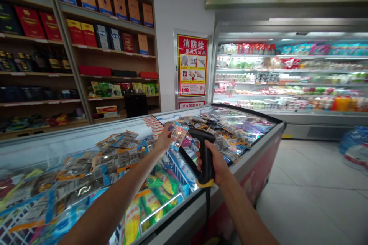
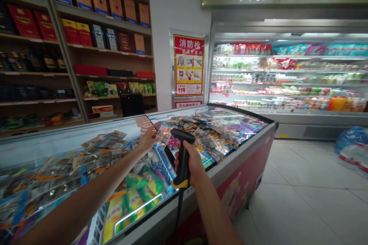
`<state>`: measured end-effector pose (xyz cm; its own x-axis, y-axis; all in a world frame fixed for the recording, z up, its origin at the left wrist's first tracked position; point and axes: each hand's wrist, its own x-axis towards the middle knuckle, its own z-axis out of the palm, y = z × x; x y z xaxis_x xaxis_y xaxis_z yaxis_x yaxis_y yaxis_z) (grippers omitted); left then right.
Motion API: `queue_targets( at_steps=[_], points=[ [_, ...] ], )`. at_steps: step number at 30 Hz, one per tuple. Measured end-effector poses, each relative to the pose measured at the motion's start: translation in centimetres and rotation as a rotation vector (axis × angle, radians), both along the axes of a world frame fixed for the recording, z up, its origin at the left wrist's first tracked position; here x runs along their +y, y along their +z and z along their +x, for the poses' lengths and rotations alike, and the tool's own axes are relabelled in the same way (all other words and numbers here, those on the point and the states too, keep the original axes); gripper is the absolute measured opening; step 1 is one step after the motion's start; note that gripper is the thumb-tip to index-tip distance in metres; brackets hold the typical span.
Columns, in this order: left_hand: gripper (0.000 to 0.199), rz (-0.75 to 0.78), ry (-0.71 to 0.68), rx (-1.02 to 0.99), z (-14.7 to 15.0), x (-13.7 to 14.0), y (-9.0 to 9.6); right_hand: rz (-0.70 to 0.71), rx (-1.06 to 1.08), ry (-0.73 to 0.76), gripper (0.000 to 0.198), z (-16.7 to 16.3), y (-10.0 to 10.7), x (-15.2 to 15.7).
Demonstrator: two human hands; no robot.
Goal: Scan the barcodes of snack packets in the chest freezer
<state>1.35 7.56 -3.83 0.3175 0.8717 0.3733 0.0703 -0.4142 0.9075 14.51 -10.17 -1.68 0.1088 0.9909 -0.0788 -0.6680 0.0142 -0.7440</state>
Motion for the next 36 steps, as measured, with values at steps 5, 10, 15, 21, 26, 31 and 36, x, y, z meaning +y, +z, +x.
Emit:
queue_targets(
  at_steps=[5, 10, 15, 21, 26, 31, 36],
  points=[
    [0.065, 0.018, -0.004, 0.075, 2.3, -0.6, 0.6, 0.014, 0.019, -0.024, 0.026, 2.1, 0.0, -0.5],
    [0.063, 0.005, 0.015, 0.093, 4.6, -1.5, -0.3, -0.013, 0.044, 0.009, 0.027, 3.9, 0.0, -0.3],
    [0.058, -0.06, 0.063, 0.07, 6.1, -1.7, -1.5, -0.042, 0.092, 0.019, 0.027, 5.2, -0.4, 0.2],
    [0.046, -0.094, 0.095, -0.002, 6.4, -1.5, -2.0, -0.08, 0.13, 0.073, 0.027, 7.0, 0.1, 0.5],
    [0.033, -0.059, 0.192, -0.055, 5.2, -2.4, -2.5, -0.103, 0.13, 0.098, 0.026, 6.0, 1.1, 0.4],
    [0.017, 0.063, 0.261, 0.026, 4.5, -4.0, -2.4, -0.153, 0.119, 0.107, 0.022, 3.8, 1.4, -0.3],
    [0.014, 0.14, 0.291, 0.131, 4.9, -4.4, -2.2, -0.099, 0.095, 0.052, 0.022, 3.5, 2.2, -1.9]
  ],
)
